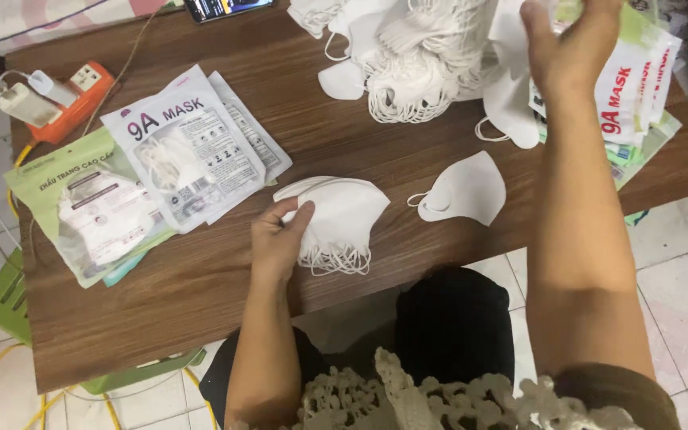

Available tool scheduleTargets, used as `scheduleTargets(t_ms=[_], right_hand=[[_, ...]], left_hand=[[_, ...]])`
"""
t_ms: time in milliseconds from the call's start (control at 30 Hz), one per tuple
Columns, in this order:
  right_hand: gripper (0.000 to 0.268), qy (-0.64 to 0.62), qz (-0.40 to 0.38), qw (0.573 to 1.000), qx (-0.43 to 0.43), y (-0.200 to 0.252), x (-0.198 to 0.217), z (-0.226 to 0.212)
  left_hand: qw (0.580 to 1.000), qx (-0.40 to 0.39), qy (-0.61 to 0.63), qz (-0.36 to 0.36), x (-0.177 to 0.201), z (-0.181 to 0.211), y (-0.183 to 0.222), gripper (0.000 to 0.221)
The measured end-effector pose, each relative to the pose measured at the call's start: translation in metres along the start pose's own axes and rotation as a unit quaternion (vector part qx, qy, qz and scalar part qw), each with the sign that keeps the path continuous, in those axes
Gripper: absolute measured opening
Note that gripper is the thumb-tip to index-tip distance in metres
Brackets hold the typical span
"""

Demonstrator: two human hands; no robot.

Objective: Sorting and stacking face masks on a table

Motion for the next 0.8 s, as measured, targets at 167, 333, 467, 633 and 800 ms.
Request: scheduleTargets(t_ms=[167, 333, 467, 633, 800], right_hand=[[0.032, 0.031, -0.257, 0.959, -0.113, 0.054, 0.006, -0.032], [0.031, 0.001, -0.316, 0.949, -0.009, 0.085, -0.024, -0.029], [0.042, 0.078, -0.243, 0.957, 0.135, 0.064, -0.049, -0.06], [0.07, 0.233, -0.302, 0.888, 0.256, 0.038, -0.122, -0.059], [0.079, 0.398, -0.367, 0.81, 0.223, 0.019, -0.18, -0.05]], left_hand=[[0.999, -0.036, -0.017, -0.005, 0.001, -0.006, -0.003, 0.026], [0.998, -0.058, -0.012, -0.005, 0.001, -0.008, -0.005, 0.029], [1.0, -0.013, -0.014, -0.003, -0.002, 0.004, 0.0, 0.028], [1.0, -0.012, -0.009, 0.005, -0.002, 0.002, -0.002, 0.029], [1.0, -0.006, -0.011, -0.026, -0.001, 0.007, 0.002, 0.025]])
Point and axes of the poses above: each hand's wrist, its own y-axis away from the middle knuckle, its own x-axis out of the back of the hand, z = x × y, the point moved 1 cm from there along -y, towards the middle knuckle, and after that the axes turned 2 degrees about -x, right-handed, at the moved point
